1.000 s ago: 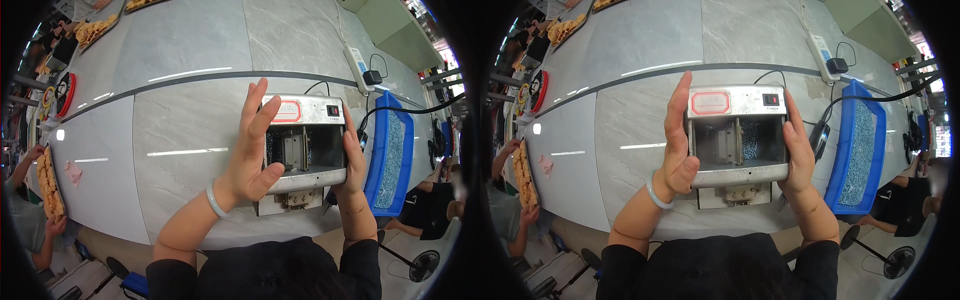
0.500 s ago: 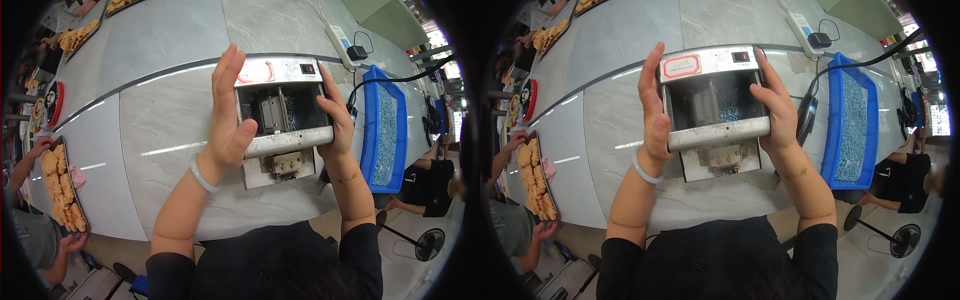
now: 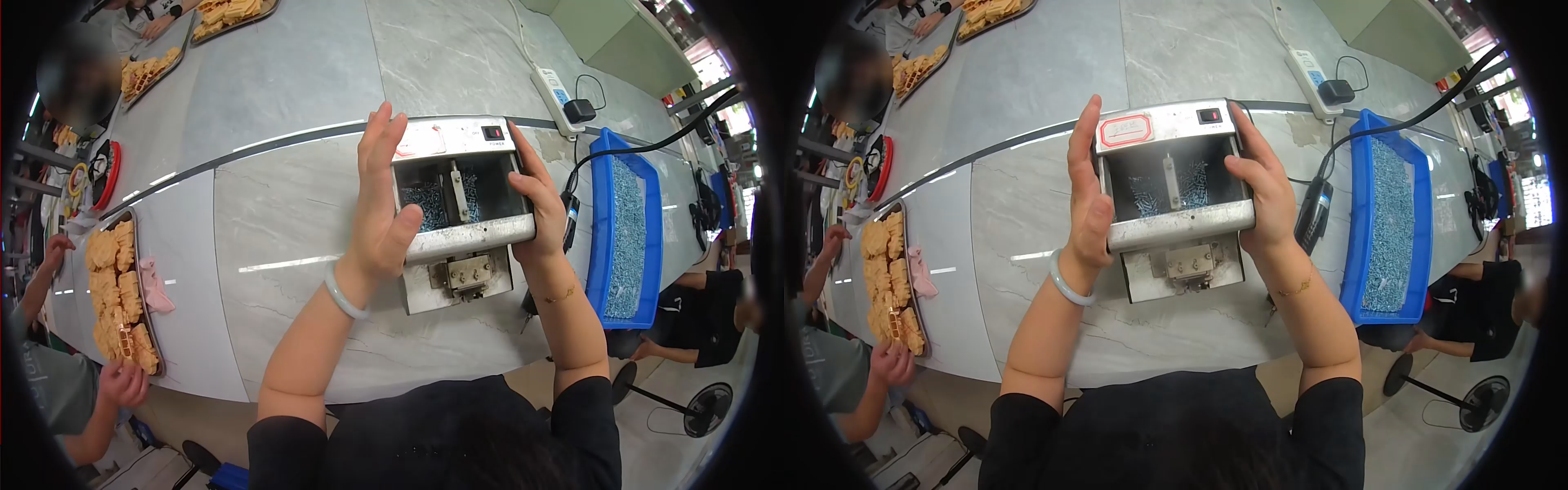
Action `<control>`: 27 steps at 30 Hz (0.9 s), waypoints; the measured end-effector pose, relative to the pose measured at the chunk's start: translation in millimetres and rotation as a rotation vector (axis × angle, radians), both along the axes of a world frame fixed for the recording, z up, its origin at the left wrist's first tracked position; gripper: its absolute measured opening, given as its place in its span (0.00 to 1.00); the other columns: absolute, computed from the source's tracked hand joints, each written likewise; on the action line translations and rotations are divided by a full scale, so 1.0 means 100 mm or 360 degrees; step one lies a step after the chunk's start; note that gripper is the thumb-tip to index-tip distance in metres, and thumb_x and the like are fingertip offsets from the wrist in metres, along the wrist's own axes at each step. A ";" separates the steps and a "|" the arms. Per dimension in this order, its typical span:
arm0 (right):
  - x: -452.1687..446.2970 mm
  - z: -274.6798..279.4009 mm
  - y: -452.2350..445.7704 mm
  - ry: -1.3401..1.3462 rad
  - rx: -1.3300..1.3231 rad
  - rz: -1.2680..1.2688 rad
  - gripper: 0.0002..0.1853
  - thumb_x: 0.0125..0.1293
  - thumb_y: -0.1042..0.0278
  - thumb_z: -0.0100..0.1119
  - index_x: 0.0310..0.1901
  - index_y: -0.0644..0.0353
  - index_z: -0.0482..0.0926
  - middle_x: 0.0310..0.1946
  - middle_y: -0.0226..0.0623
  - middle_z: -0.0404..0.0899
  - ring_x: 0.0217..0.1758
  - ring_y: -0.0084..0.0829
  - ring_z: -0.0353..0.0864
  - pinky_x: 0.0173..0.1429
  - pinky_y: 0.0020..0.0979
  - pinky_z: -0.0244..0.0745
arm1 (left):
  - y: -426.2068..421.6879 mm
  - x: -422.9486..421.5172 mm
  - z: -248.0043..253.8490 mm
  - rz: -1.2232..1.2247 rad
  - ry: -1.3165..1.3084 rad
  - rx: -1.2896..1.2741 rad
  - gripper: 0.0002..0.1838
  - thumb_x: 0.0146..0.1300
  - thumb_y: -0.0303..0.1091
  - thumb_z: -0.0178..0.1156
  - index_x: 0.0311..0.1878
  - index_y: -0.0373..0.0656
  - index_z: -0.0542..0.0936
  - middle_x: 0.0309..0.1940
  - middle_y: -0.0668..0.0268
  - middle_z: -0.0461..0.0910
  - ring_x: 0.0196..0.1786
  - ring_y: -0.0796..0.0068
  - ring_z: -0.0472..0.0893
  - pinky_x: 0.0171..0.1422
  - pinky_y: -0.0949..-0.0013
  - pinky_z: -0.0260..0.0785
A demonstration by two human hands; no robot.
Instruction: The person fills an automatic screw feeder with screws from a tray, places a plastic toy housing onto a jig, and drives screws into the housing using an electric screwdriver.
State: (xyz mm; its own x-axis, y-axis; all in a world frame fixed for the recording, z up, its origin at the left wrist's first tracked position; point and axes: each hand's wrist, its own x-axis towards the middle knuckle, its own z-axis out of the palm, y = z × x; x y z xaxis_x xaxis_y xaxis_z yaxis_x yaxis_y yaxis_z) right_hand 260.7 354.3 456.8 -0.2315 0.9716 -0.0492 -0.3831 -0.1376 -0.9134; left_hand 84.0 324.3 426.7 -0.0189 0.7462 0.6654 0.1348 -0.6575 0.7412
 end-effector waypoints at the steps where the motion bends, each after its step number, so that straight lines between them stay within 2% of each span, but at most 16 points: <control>1: -0.01 -0.01 0.04 0.0000 0.0015 -0.0014 0.33 0.54 0.71 0.46 0.64 0.66 0.58 0.61 0.46 0.63 0.62 0.32 0.65 0.65 0.28 0.57 | 0.03 -0.01 -0.05 -0.0015 -0.0059 -0.0063 0.40 0.60 0.59 0.42 0.68 0.39 0.50 0.68 0.46 0.42 0.71 0.50 0.40 0.71 0.52 0.32; 4: -0.04 -0.06 0.08 0.0001 0.0100 -0.0117 0.31 0.53 0.76 0.47 0.62 0.67 0.62 0.61 0.43 0.63 0.62 0.32 0.63 0.65 0.26 0.55 | 0.08 -0.08 -0.07 0.0045 -0.0017 -0.0049 0.39 0.60 0.56 0.44 0.67 0.39 0.52 0.69 0.47 0.43 0.72 0.48 0.40 0.72 0.53 0.33; 7: 0.00 -0.19 0.16 0.0066 0.0250 -0.0071 0.32 0.52 0.76 0.46 0.62 0.68 0.60 0.63 0.45 0.61 0.66 0.35 0.60 0.68 0.31 0.52 | 0.03 -0.10 -0.07 0.0103 -0.0031 -0.0080 0.35 0.58 0.43 0.50 0.67 0.40 0.53 0.68 0.47 0.44 0.71 0.45 0.42 0.71 0.54 0.39; 9: -0.05 -0.17 0.14 0.0130 0.0231 -0.0150 0.30 0.54 0.78 0.46 0.62 0.69 0.60 0.63 0.44 0.60 0.65 0.35 0.62 0.67 0.32 0.57 | 0.01 -0.13 -0.06 0.0273 0.0070 -0.0003 0.34 0.56 0.36 0.51 0.66 0.41 0.55 0.67 0.46 0.48 0.69 0.44 0.49 0.70 0.55 0.43; 11: 0.00 -0.23 0.19 0.0154 0.0268 -0.0111 0.30 0.54 0.79 0.46 0.62 0.68 0.60 0.64 0.44 0.59 0.65 0.34 0.62 0.66 0.32 0.58 | -0.03 -0.15 -0.05 0.0412 0.0186 -0.0010 0.35 0.56 0.38 0.52 0.67 0.43 0.52 0.65 0.45 0.49 0.67 0.45 0.52 0.68 0.43 0.39; 13: 0.07 -0.24 0.21 0.0118 0.0297 -0.0116 0.29 0.55 0.79 0.46 0.62 0.67 0.61 0.64 0.42 0.59 0.65 0.34 0.61 0.67 0.32 0.57 | -0.15 -0.12 0.07 0.0693 0.0464 -0.0069 0.35 0.57 0.39 0.53 0.66 0.42 0.53 0.65 0.47 0.51 0.67 0.46 0.52 0.68 0.43 0.39; 16: 0.11 -0.30 0.26 0.0022 0.0332 -0.0089 0.26 0.61 0.73 0.47 0.62 0.66 0.62 0.64 0.41 0.60 0.65 0.32 0.61 0.66 0.30 0.56 | -0.35 -0.16 0.11 0.0985 0.0648 -0.0078 0.38 0.56 0.44 0.56 0.67 0.44 0.53 0.65 0.48 0.52 0.67 0.48 0.52 0.66 0.37 0.39; 19: 0.23 -0.30 0.17 -0.0118 0.0157 -0.0029 0.25 0.66 0.65 0.46 0.63 0.64 0.61 0.63 0.39 0.60 0.65 0.30 0.61 0.66 0.28 0.55 | -0.78 -0.44 -0.04 0.1096 0.1077 -0.0183 0.38 0.55 0.44 0.57 0.67 0.44 0.54 0.64 0.51 0.54 0.68 0.51 0.53 0.66 0.39 0.41; 20: 0.27 -0.33 0.04 -0.0165 0.0227 -0.0014 0.26 0.68 0.58 0.44 0.63 0.63 0.60 0.63 0.38 0.61 0.65 0.29 0.60 0.66 0.26 0.54 | -0.95 -0.63 -0.20 0.1263 0.1231 -0.0139 0.36 0.55 0.41 0.58 0.65 0.42 0.57 0.62 0.53 0.57 0.67 0.54 0.55 0.66 0.42 0.44; 21: 0.32 -0.31 -0.14 -0.0188 0.0231 -0.0001 0.27 0.68 0.58 0.43 0.65 0.63 0.57 0.63 0.39 0.60 0.66 0.29 0.58 0.67 0.28 0.52 | -1.15 -0.87 -0.19 0.1301 0.1331 -0.0397 0.32 0.54 0.38 0.57 0.62 0.37 0.61 0.60 0.53 0.60 0.67 0.56 0.55 0.65 0.44 0.47; 22: 0.38 -0.35 -0.29 -0.0269 0.0300 -0.0031 0.27 0.67 0.59 0.43 0.65 0.62 0.56 0.64 0.39 0.59 0.67 0.30 0.57 0.67 0.30 0.51 | -1.32 -1.17 -0.24 0.1458 0.1320 -0.0449 0.25 0.53 0.32 0.56 0.54 0.33 0.69 0.54 0.52 0.68 0.61 0.55 0.63 0.62 0.50 0.54; 23: 0.44 -0.41 -0.45 -0.0356 0.0364 -0.0071 0.28 0.67 0.60 0.42 0.66 0.61 0.55 0.64 0.40 0.59 0.67 0.31 0.56 0.68 0.32 0.50 | -1.47 -1.52 -0.22 0.1646 0.1513 -0.0593 0.19 0.51 0.25 0.53 0.48 0.31 0.72 0.45 0.50 0.74 0.53 0.53 0.70 0.58 0.55 0.60; 24: 0.49 -0.39 -0.63 -0.0457 0.0326 -0.0045 0.28 0.66 0.64 0.42 0.67 0.60 0.54 0.65 0.41 0.56 0.69 0.34 0.53 0.69 0.34 0.47 | -1.68 -1.86 -0.30 0.1869 0.1442 -0.0495 0.17 0.48 0.21 0.51 0.44 0.29 0.73 0.40 0.48 0.75 0.47 0.50 0.72 0.55 0.57 0.62; 25: 0.58 -0.46 -0.76 -0.0500 0.0388 0.0014 0.29 0.65 0.67 0.43 0.67 0.60 0.52 0.66 0.41 0.54 0.70 0.36 0.52 0.69 0.34 0.46 | -1.85 -2.25 -0.44 0.2103 0.1622 -0.0437 0.14 0.48 0.20 0.50 0.41 0.29 0.74 0.39 0.48 0.75 0.48 0.50 0.71 0.54 0.56 0.62; 26: 0.62 -0.54 -0.88 -0.0522 0.0392 0.0047 0.30 0.63 0.69 0.45 0.67 0.61 0.51 0.67 0.41 0.53 0.70 0.36 0.51 0.70 0.33 0.45 | -2.04 -2.42 -0.35 0.2211 0.1747 -0.0750 0.09 0.51 0.21 0.49 0.36 0.30 0.74 0.37 0.48 0.74 0.46 0.50 0.72 0.51 0.56 0.65; 27: 0.68 -0.68 -0.95 -0.0539 0.0438 0.0085 0.32 0.62 0.72 0.48 0.67 0.61 0.51 0.67 0.41 0.53 0.70 0.36 0.51 0.70 0.33 0.46 | -2.19 -2.93 -0.58 0.2254 0.1994 -0.1021 0.07 0.55 0.23 0.49 0.33 0.32 0.75 0.36 0.49 0.75 0.43 0.51 0.74 0.48 0.58 0.67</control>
